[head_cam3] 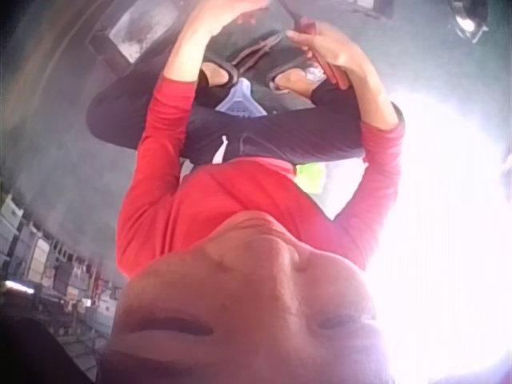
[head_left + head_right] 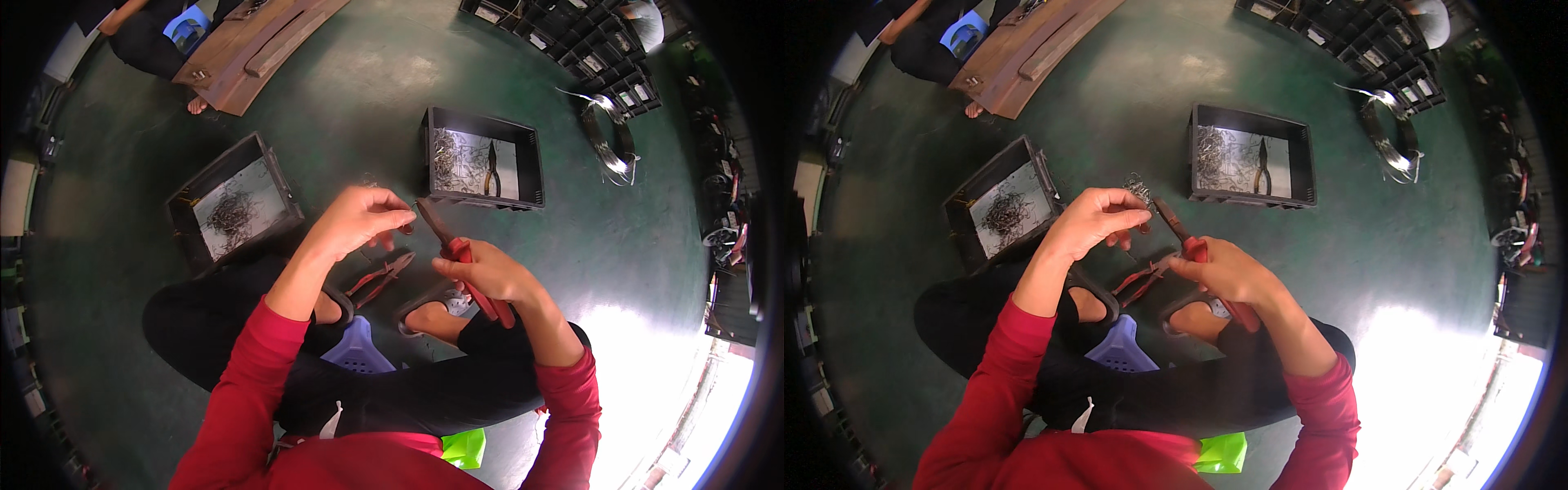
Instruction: The person sits on a low stool and uses pliers to cut small pieces of wire from a larger coil. They repeatedly pick up wire, cut a segment, and drop the piece into a nearby bin.
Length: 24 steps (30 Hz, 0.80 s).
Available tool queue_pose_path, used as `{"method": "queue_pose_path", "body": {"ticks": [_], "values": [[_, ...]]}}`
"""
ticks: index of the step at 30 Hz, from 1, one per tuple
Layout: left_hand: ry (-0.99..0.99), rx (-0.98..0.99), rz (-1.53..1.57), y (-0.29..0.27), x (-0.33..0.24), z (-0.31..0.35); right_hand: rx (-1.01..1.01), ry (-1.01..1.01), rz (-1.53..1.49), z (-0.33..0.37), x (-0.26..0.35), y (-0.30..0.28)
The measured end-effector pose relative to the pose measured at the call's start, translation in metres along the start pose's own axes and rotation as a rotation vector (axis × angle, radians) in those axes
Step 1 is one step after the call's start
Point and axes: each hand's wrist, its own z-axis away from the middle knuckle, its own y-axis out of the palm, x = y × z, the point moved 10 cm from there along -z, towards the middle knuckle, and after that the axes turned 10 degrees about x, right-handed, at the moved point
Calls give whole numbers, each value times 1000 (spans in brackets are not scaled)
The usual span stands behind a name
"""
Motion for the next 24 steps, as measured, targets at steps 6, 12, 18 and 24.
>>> {"method": "queue_pose_path", "body": {"ticks": [6,12,18,24], "values": [[37,-87,152,-5,7,3,-93,-103,-42,0,-4,-12],[16,-87,268,-6,14,6,-58,-164,-343,14,-8,-29],[70,-134,113,-14,35,-24,-191,-256,-418,39,3,-52],[227,-34,-353,8,-4,-164,-392,-316,-474,70,-2,-83]]}}
